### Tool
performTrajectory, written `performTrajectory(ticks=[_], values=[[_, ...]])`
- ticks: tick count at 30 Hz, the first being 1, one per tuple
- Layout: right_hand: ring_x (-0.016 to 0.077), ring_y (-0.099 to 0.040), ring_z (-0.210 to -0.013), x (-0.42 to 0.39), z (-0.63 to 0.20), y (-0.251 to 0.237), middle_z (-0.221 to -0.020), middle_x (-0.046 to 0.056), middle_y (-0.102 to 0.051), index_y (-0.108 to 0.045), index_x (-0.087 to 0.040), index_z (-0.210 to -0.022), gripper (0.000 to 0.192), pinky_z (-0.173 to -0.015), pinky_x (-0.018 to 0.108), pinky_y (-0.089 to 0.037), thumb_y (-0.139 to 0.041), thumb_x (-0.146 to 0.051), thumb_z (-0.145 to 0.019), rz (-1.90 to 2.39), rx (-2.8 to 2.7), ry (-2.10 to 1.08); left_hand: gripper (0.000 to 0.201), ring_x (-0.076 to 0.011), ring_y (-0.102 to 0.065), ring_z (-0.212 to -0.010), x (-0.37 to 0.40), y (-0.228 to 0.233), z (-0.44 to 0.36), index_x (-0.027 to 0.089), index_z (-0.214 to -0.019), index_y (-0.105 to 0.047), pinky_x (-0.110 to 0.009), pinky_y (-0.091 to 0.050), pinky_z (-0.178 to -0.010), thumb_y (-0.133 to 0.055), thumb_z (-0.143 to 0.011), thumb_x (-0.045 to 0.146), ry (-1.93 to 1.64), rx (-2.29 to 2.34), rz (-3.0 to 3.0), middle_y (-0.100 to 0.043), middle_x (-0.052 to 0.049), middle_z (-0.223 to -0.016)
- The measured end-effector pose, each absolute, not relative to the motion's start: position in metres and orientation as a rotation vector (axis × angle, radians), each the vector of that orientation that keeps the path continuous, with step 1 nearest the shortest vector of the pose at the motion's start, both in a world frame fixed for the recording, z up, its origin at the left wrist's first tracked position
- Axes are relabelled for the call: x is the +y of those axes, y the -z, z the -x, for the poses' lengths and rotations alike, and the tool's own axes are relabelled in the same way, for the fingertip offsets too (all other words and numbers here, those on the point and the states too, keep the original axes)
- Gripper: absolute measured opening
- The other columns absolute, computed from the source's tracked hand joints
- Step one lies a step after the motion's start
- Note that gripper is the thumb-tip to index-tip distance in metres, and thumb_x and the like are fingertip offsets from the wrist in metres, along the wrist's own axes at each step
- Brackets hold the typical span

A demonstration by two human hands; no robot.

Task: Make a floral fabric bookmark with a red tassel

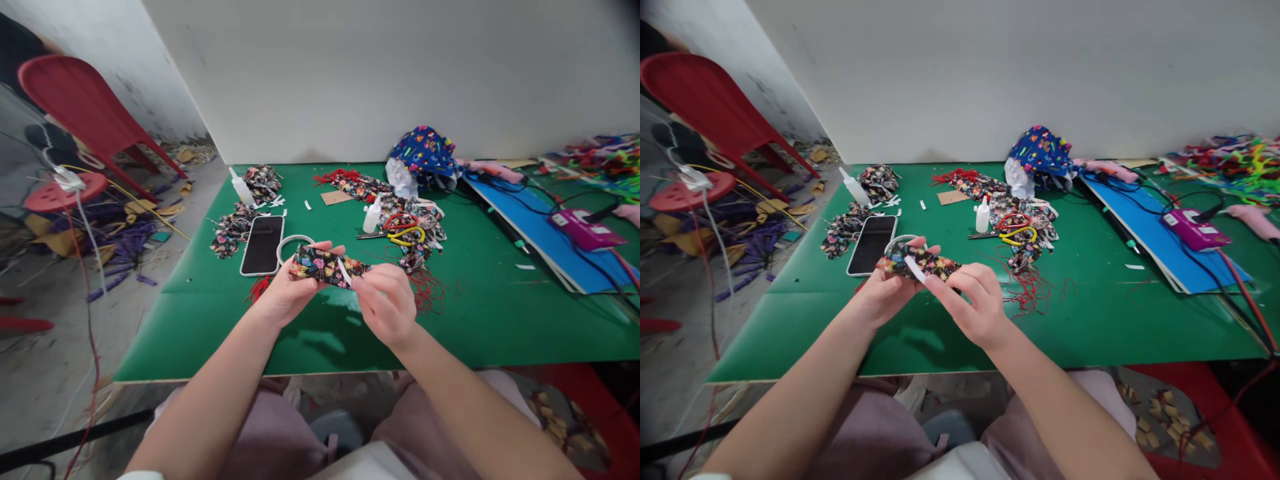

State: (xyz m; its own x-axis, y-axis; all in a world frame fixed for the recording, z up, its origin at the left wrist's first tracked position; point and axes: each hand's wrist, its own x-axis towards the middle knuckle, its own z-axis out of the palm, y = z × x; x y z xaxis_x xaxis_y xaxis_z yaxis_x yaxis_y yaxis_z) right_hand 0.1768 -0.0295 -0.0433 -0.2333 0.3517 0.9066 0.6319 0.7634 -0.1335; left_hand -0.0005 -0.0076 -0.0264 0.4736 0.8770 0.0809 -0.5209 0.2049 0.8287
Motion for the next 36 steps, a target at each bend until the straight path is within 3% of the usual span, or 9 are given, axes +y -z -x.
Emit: performTrajectory(ticks=[6, 12, 19, 24, 36], values=[[0.0185, -0.053, -0.090, -0.029, -0.172, 0.029, -0.091, 0.003, -0.054, -0.033, -0.035, -0.133, 0.066, -0.081, 0.038, -0.049, -0.055, -0.007, -0.078, 0.862, -1.748, 0.306, 0.052, -0.0262, -0.051, -0.116, -0.005, 0.026, 0.014, 0.029, -0.110, -0.058, -0.042, -0.040, -0.098, -0.075, -0.062, 0.025, -1.105, 0.421, -0.955, -0.054, -0.003, -0.126], [0.0225, -0.052, -0.103, -0.019, -0.180, 0.045, -0.112, 0.008, -0.053, -0.031, -0.031, -0.135, 0.062, -0.086, 0.045, -0.047, -0.050, -0.009, -0.080, 1.012, -1.631, -0.069, 0.054, -0.0227, -0.049, -0.118, -0.002, 0.021, 0.031, 0.036, -0.110, -0.058, -0.039, -0.043, -0.096, -0.074, -0.061, 0.020, -1.237, 0.462, -0.962, -0.053, 0.001, -0.128], [0.0196, -0.055, -0.094, -0.018, -0.173, 0.048, -0.103, 0.008, -0.059, -0.047, -0.023, -0.122, 0.045, -0.082, 0.039, -0.048, -0.050, -0.008, -0.079, 1.006, -1.719, -0.145, 0.055, -0.0240, -0.052, -0.115, -0.002, 0.013, 0.040, 0.034, -0.104, -0.061, -0.039, -0.045, -0.093, -0.080, -0.053, 0.025, -1.314, 0.534, -0.952, -0.057, 0.000, -0.123], [0.0193, -0.055, -0.095, -0.016, -0.174, 0.051, -0.100, 0.007, -0.061, -0.057, -0.023, -0.108, 0.032, -0.084, 0.038, -0.047, -0.046, -0.009, -0.081, 1.064, -1.817, -0.155, 0.057, -0.0260, -0.044, -0.122, 0.002, 0.020, 0.037, 0.032, -0.108, -0.059, -0.044, -0.038, -0.100, -0.079, -0.054, 0.028, -1.274, 0.584, -0.979, -0.055, -0.003, -0.126], [0.0185, -0.056, -0.089, -0.012, -0.173, 0.058, -0.102, 0.008, -0.058, -0.051, -0.022, -0.115, 0.036, -0.074, 0.036, -0.051, -0.047, -0.012, -0.082, 1.154, -1.760, -0.288, 0.060, -0.0260, -0.039, -0.127, 0.006, 0.025, 0.034, 0.032, -0.113, -0.054, -0.042, -0.034, -0.103, -0.077, -0.058, 0.030, -1.237, 0.593, -0.975, -0.050, -0.003, -0.131]])
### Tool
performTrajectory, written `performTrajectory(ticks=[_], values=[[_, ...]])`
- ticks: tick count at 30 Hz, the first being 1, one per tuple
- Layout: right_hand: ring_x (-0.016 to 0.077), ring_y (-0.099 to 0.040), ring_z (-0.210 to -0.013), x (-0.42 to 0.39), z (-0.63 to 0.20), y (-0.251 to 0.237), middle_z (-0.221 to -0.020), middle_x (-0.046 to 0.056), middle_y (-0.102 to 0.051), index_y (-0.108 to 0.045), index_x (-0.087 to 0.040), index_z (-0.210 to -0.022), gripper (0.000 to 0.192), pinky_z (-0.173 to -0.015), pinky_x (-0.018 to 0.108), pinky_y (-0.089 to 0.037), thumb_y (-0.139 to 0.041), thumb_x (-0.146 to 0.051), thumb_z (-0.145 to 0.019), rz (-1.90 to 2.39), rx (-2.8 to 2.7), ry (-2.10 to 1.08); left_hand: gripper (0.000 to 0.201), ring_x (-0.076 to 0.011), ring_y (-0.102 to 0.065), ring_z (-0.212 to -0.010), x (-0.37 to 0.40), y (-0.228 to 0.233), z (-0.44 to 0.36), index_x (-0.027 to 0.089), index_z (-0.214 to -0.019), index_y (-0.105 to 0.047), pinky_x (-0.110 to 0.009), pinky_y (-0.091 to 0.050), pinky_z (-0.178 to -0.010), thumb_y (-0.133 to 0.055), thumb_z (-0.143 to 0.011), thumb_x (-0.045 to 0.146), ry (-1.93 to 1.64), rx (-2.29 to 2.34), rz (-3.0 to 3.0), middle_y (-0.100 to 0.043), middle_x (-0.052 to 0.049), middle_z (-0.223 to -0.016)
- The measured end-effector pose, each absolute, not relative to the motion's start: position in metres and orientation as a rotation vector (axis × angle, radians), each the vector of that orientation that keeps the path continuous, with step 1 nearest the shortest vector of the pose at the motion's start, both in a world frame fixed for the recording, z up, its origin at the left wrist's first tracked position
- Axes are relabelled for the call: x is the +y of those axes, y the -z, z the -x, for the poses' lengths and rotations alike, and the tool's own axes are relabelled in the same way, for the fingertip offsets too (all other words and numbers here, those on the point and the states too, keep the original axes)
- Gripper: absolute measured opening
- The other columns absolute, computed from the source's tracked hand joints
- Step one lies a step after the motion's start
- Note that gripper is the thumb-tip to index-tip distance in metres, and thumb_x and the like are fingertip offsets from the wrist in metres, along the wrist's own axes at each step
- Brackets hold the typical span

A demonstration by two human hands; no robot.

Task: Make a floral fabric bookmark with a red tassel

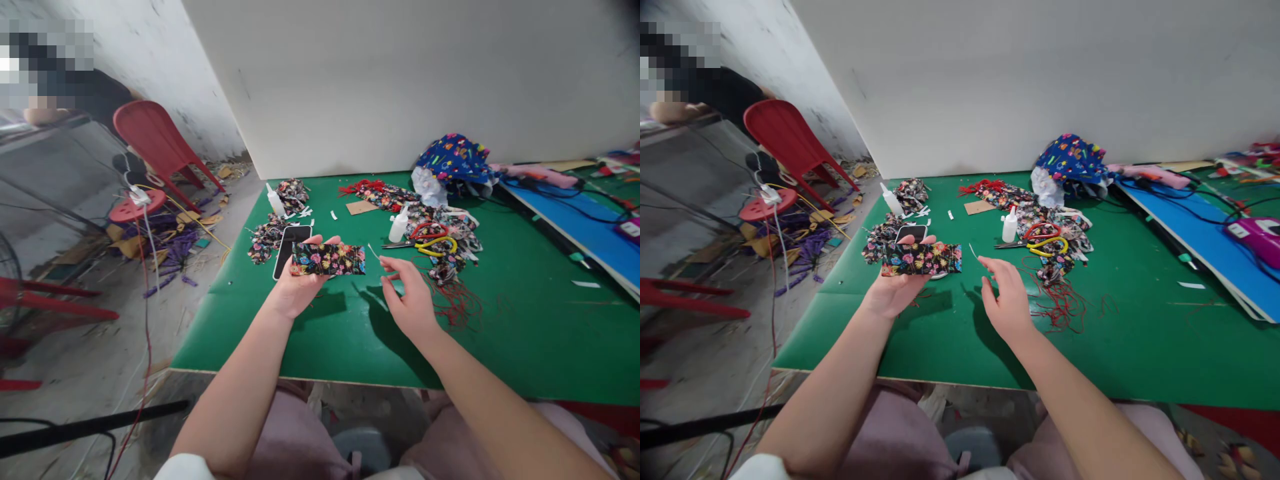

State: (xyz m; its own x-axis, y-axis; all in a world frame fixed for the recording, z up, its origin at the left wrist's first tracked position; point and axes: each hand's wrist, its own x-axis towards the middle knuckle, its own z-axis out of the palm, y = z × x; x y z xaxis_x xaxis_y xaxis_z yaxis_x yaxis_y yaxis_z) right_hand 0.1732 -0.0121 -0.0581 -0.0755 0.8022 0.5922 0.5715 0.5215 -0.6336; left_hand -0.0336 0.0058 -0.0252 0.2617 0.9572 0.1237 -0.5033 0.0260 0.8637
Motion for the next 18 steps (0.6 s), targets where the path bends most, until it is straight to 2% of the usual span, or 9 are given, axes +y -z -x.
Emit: performTrajectory(ticks=[6, 9, 15, 18], values=[[0.0178, -0.056, -0.090, -0.0127, -0.1740, 0.0586, -0.102, 0.007, -0.059, -0.052, -0.023, -0.113, 0.034, -0.076, 0.036, -0.050, -0.046, -0.013, -0.082, 1.143, -1.711, -0.377, 0.054, -0.0228, -0.044, -0.123, 0.0041, 0.0254, 0.0336, 0.034, -0.109, -0.056, -0.041, -0.034, -0.103, -0.076, -0.060, 0.024, -1.207, 0.539, -0.983, -0.052, -0.001, -0.129], [0.0165, -0.058, -0.089, -0.0144, -0.1733, 0.0581, -0.099, 0.006, -0.060, -0.047, -0.023, -0.118, 0.034, -0.075, 0.034, -0.050, -0.048, -0.018, -0.084, 1.170, -1.604, -0.516, 0.051, -0.0211, -0.046, -0.121, 0.0039, 0.0254, 0.0326, 0.034, -0.107, -0.057, -0.039, -0.036, -0.101, -0.075, -0.062, 0.019, -1.197, 0.509, -0.988, -0.053, -0.001, -0.129], [0.0160, -0.061, -0.085, -0.0124, -0.1733, 0.0628, -0.098, 0.006, -0.064, -0.031, -0.025, -0.130, 0.051, -0.069, 0.033, -0.053, -0.052, -0.030, -0.085, 1.130, -1.350, -0.889, 0.049, -0.0225, -0.049, -0.118, 0.0025, 0.0240, 0.0277, 0.032, -0.108, -0.057, -0.040, -0.042, -0.097, -0.073, -0.065, 0.015, -1.163, 0.516, -0.981, -0.054, -0.002, -0.127], [0.0150, -0.061, -0.086, -0.0102, -0.1726, 0.0620, -0.097, 0.004, -0.064, -0.027, -0.028, -0.132, 0.064, -0.069, 0.031, -0.053, -0.062, -0.030, -0.078, 1.014, -1.244, -1.035, 0.050, -0.0237, -0.054, -0.110, 0.0028, 0.0283, 0.0255, 0.030, -0.107, -0.058, -0.042, -0.045, -0.092, -0.075, -0.063, 0.016, -1.128, 0.624, -1.000, -0.058, -0.002, -0.119]])
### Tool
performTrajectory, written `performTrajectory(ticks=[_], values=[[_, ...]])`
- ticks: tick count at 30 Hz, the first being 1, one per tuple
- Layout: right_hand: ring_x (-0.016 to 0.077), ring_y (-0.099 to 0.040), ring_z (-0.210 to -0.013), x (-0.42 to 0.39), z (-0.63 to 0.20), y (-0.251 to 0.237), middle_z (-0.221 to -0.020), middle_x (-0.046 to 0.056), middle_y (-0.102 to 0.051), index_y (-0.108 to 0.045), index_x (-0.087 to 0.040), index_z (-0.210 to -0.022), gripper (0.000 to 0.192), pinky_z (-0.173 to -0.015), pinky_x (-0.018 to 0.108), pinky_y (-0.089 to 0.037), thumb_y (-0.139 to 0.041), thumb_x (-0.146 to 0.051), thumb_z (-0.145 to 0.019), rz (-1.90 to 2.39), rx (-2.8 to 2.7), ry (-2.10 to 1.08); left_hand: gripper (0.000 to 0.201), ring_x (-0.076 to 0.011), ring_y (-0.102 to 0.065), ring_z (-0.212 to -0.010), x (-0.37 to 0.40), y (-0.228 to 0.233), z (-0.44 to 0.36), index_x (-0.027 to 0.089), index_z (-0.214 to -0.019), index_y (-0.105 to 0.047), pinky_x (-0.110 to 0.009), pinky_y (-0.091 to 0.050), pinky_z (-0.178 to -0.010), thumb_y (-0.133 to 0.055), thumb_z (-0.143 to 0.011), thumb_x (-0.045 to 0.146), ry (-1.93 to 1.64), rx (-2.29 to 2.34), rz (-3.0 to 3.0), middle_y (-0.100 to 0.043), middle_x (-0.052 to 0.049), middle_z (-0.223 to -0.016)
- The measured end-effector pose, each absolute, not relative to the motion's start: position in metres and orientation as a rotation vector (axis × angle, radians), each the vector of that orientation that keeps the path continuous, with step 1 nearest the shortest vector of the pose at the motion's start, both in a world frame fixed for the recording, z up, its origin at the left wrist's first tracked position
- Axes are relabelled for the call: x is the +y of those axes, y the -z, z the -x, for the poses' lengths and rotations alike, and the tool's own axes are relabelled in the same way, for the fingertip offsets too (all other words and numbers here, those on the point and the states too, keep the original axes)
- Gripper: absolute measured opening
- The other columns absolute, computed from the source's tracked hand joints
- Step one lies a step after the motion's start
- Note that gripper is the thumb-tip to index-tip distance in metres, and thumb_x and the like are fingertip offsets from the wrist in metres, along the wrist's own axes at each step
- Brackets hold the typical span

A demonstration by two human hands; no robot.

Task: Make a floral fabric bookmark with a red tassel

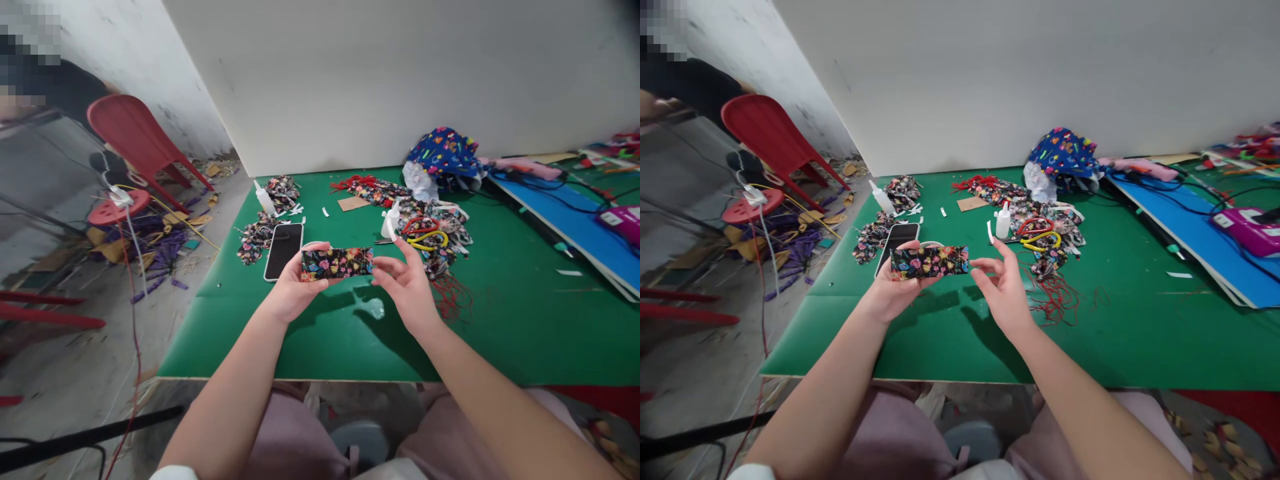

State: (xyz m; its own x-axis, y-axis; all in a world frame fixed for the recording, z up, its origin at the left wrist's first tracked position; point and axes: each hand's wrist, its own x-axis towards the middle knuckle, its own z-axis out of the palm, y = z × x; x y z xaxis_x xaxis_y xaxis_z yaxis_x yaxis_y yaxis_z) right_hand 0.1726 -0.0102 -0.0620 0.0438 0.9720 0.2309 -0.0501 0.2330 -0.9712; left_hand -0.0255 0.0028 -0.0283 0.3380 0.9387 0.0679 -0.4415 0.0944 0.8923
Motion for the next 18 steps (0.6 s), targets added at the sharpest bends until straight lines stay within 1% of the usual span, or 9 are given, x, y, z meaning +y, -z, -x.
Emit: performTrajectory(ticks=[3, 5, 7, 10, 12, 15, 18], values=[[0.0122, -0.062, -0.075, -0.010, -0.172, 0.056, -0.084, -0.003, -0.064, -0.028, -0.030, -0.133, 0.077, -0.067, 0.029, -0.054, -0.070, -0.026, -0.068, 0.977, -1.144, -1.105, 0.046, -0.0215, -0.060, -0.097, 0.004, 0.034, 0.024, 0.025, -0.105, -0.062, -0.038, -0.047, -0.088, -0.076, -0.061, 0.017, -1.081, 0.796, -1.109, -0.063, -0.003, -0.106], [0.0108, -0.060, -0.065, -0.009, -0.172, 0.050, -0.070, -0.006, -0.061, -0.031, -0.029, -0.132, 0.078, -0.063, 0.027, -0.054, -0.072, -0.025, -0.066, 1.012, -1.104, -1.105, 0.043, -0.0188, -0.061, -0.090, 0.005, 0.037, 0.024, 0.024, -0.105, -0.063, -0.033, -0.048, -0.085, -0.075, -0.063, 0.020, -1.043, 0.894, -1.192, -0.064, -0.003, -0.101], [0.0107, -0.059, -0.059, -0.009, -0.175, 0.044, -0.063, -0.008, -0.059, -0.031, -0.028, -0.133, 0.079, -0.058, 0.026, -0.054, -0.072, -0.024, -0.066, 1.063, -1.093, -1.090, 0.041, -0.0165, -0.062, -0.083, 0.007, 0.037, 0.025, 0.023, -0.107, -0.063, -0.030, -0.049, -0.079, -0.072, -0.067, 0.025, -1.007, 0.990, -1.243, -0.065, -0.003, -0.095], [0.0126, -0.062, -0.060, -0.007, -0.182, 0.039, -0.062, -0.006, -0.063, -0.031, -0.027, -0.135, 0.079, -0.058, 0.027, -0.055, -0.071, -0.023, -0.067, 1.121, -1.118, -1.064, 0.040, -0.0152, -0.061, -0.074, 0.009, 0.033, 0.027, 0.020, -0.110, -0.063, -0.029, -0.051, -0.072, -0.066, -0.073, 0.036, -0.981, 1.118, -1.242, -0.066, -0.004, -0.088], [0.0141, -0.065, -0.065, -0.005, -0.188, 0.038, -0.065, -0.004, -0.065, -0.032, -0.027, -0.134, 0.076, -0.061, 0.029, -0.056, -0.070, -0.022, -0.069, 1.132, -1.148, -1.020, 0.040, -0.0160, -0.062, -0.071, 0.009, 0.030, 0.027, 0.018, -0.106, -0.066, -0.031, -0.052, -0.071, -0.066, -0.072, 0.040, -0.965, 1.162, -1.221, -0.068, -0.006, -0.089], [0.0152, -0.067, -0.070, -0.001, -0.196, 0.040, -0.071, -0.002, -0.068, -0.034, -0.027, -0.133, 0.071, -0.067, 0.031, -0.056, -0.069, -0.022, -0.071, 1.130, -1.157, -0.912, 0.035, -0.0185, -0.064, -0.070, 0.004, 0.027, 0.020, 0.017, -0.096, -0.070, -0.034, -0.052, -0.072, -0.069, -0.068, 0.039, -0.861, 1.169, -1.242, -0.070, -0.006, -0.084], [0.0158, -0.068, -0.072, 0.003, -0.203, 0.042, -0.075, -0.002, -0.069, -0.034, -0.028, -0.132, 0.069, -0.072, 0.033, -0.056, -0.068, -0.025, -0.072, 1.136, -1.131, -0.815, 0.025, -0.0196, -0.065, -0.070, -0.005, 0.027, 0.008, 0.017, -0.087, -0.071, -0.032, -0.053, -0.069, -0.067, -0.071, 0.036, -0.706, 1.067, -1.293, -0.071, -0.006, -0.078]])
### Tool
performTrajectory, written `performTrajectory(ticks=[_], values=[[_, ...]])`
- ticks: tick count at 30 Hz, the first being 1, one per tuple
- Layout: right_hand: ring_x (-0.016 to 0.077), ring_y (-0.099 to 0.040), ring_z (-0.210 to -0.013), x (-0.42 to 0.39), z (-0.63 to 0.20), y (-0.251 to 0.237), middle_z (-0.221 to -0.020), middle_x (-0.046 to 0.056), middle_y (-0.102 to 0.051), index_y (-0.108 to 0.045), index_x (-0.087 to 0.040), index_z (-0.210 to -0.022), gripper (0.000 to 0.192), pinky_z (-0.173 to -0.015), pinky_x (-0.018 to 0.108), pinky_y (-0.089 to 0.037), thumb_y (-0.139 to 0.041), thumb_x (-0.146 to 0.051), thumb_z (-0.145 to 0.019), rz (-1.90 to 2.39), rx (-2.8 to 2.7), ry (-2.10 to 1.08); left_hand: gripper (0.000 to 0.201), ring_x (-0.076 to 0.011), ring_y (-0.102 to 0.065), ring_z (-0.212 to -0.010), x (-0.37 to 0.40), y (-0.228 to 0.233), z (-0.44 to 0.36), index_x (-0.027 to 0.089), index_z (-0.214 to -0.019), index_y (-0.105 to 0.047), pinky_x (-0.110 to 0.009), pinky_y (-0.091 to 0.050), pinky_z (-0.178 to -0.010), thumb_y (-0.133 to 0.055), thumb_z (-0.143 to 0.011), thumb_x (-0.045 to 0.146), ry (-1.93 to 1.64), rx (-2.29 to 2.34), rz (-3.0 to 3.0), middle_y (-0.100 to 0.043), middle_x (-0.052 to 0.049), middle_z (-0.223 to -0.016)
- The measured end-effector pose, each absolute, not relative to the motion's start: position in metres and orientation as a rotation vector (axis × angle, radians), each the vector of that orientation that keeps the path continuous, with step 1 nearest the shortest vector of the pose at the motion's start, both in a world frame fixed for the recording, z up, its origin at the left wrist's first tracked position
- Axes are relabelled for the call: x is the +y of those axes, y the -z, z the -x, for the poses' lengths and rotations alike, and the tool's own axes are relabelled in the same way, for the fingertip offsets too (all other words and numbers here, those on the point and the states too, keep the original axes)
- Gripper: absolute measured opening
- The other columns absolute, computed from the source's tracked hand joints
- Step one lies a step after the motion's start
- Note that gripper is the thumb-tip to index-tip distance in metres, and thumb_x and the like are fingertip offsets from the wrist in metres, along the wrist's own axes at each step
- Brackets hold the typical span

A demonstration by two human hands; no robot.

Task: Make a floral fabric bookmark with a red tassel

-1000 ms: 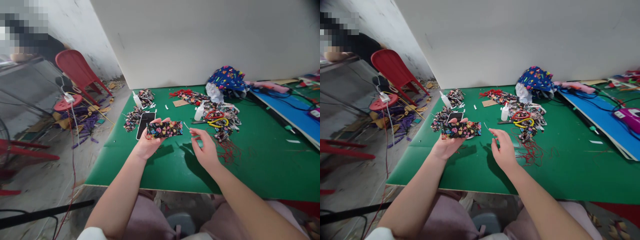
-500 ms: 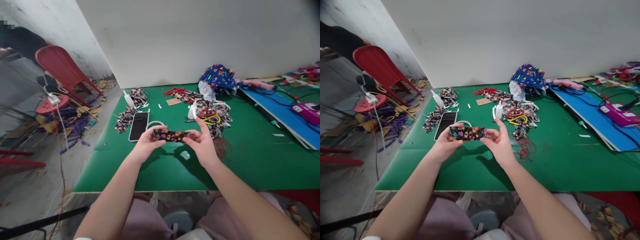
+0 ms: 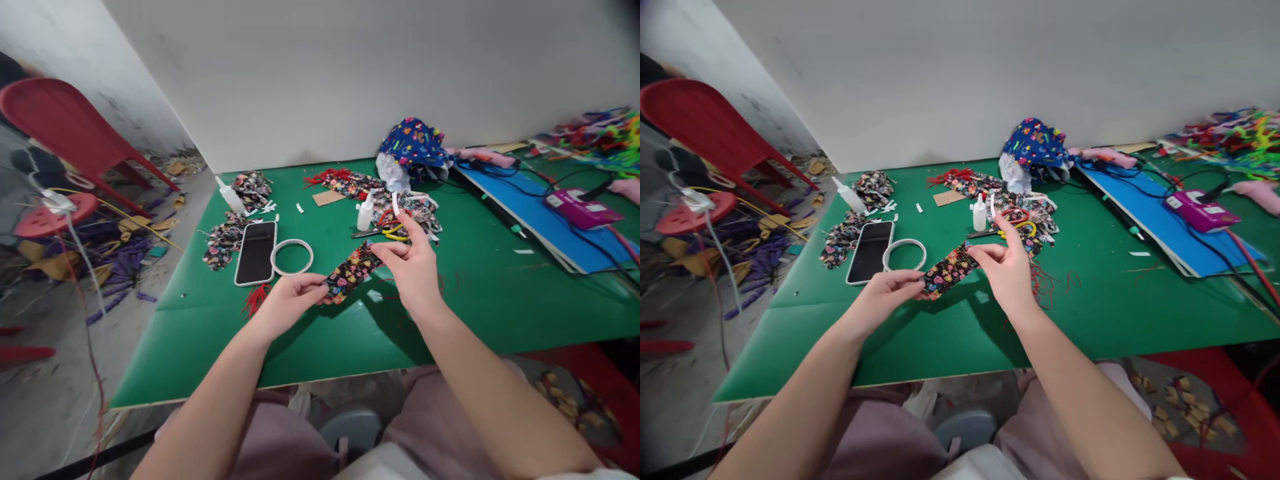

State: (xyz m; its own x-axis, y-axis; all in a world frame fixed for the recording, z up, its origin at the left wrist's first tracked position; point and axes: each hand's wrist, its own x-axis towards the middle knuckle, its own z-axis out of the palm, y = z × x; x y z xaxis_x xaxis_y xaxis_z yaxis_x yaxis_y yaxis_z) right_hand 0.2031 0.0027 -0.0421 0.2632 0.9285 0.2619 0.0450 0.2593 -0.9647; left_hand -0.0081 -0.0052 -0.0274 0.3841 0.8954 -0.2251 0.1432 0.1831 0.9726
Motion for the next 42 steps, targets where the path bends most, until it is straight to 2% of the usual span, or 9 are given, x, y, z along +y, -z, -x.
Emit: performTrajectory(ticks=[5, 10, 14, 21, 26, 29, 32, 37, 42], values=[[0.0166, -0.068, -0.072, 0.004, -0.206, 0.042, -0.074, -0.002, -0.069, -0.033, -0.028, -0.133, 0.065, -0.072, 0.035, -0.056, -0.064, -0.028, -0.076, 1.167, -1.191, -0.754, 0.020, -0.0205, -0.067, -0.073, -0.017, 0.031, -0.008, 0.016, -0.079, -0.071, -0.029, -0.053, -0.067, -0.065, -0.073, 0.034, -0.497, 0.958, -1.229, -0.072, -0.008, -0.080], [0.0157, -0.067, -0.070, 0.004, -0.206, 0.040, -0.074, -0.001, -0.068, -0.032, -0.027, -0.134, 0.064, -0.067, 0.033, -0.056, -0.062, -0.028, -0.078, 1.171, -1.219, -0.749, 0.019, -0.0209, -0.067, -0.078, -0.015, 0.033, -0.004, 0.016, -0.082, -0.071, -0.031, -0.052, -0.073, -0.063, -0.075, 0.031, -0.447, 0.925, -1.252, -0.072, -0.008, -0.082], [0.0134, -0.063, -0.063, 0.004, -0.207, 0.036, -0.070, -0.003, -0.065, -0.032, -0.026, -0.133, 0.064, -0.058, 0.029, -0.054, -0.063, -0.024, -0.076, 1.156, -1.194, -0.841, 0.022, -0.0186, -0.064, -0.070, -0.006, 0.029, 0.010, 0.016, -0.088, -0.070, -0.030, -0.050, -0.068, -0.067, -0.072, 0.031, -0.785, 1.166, -1.253, -0.070, -0.005, -0.077], [0.0087, -0.057, -0.052, -0.010, -0.183, 0.037, -0.059, -0.010, -0.053, -0.023, -0.031, -0.138, 0.083, -0.045, 0.020, -0.048, -0.068, -0.017, -0.069, 1.008, -1.209, -1.555, 0.026, -0.0057, -0.047, -0.052, 0.007, 0.013, 0.021, 0.021, -0.095, -0.068, -0.016, -0.035, -0.047, -0.068, -0.071, 0.030, -1.532, 1.418, -1.190, -0.057, 0.004, -0.061], [0.0097, -0.063, -0.056, -0.017, -0.167, 0.038, -0.058, -0.011, -0.052, -0.031, -0.031, -0.134, 0.079, -0.057, 0.023, -0.054, -0.070, -0.019, -0.066, 1.016, -1.015, -1.650, 0.044, -0.0097, -0.057, -0.058, 0.006, 0.013, 0.013, 0.017, -0.104, -0.062, -0.020, -0.045, -0.056, -0.050, -0.080, 0.051, -1.550, 1.101, -0.901, -0.063, -0.002, -0.069], [0.0111, -0.065, -0.061, -0.019, -0.162, 0.039, -0.058, -0.011, -0.054, -0.027, -0.032, -0.136, 0.082, -0.063, 0.026, -0.055, -0.070, -0.021, -0.067, 1.032, -0.989, -1.640, 0.045, -0.0117, -0.061, -0.068, 0.003, 0.015, 0.007, 0.018, -0.112, -0.056, -0.023, -0.049, -0.063, -0.062, -0.074, 0.041, -1.337, 0.969, -0.881, -0.066, -0.003, -0.081], [0.0132, -0.067, -0.069, -0.021, -0.159, 0.038, -0.063, -0.008, -0.060, -0.016, -0.033, -0.140, 0.088, -0.067, 0.027, -0.055, -0.067, -0.021, -0.070, 1.047, -1.060, -1.679, 0.050, -0.0102, -0.061, -0.071, 0.000, 0.018, 0.005, 0.023, -0.119, -0.050, -0.020, -0.049, -0.063, -0.067, -0.071, 0.023, -1.198, 0.919, -0.898, -0.066, -0.001, -0.088], [0.0149, -0.065, -0.078, -0.022, -0.161, 0.037, -0.073, -0.002, -0.066, -0.014, -0.030, -0.142, 0.078, -0.066, 0.028, -0.054, -0.058, -0.023, -0.078, 1.139, -1.246, -1.593, 0.044, -0.0107, -0.062, -0.068, -0.001, 0.021, 0.009, 0.022, -0.116, -0.051, -0.021, -0.050, -0.060, -0.064, -0.074, 0.021, -1.146, 0.957, -0.920, -0.066, -0.001, -0.085], [0.0164, -0.062, -0.094, -0.016, -0.174, 0.039, -0.109, 0.005, -0.063, -0.020, -0.031, -0.139, 0.064, -0.071, 0.030, -0.053, -0.051, -0.024, -0.083, 1.112, -1.326, -1.351, 0.035, -0.0109, -0.063, -0.075, -0.002, 0.022, 0.007, 0.018, -0.105, -0.062, -0.019, -0.050, -0.065, -0.068, -0.070, 0.020, -1.088, 0.996, -0.872, -0.068, -0.002, -0.090]])
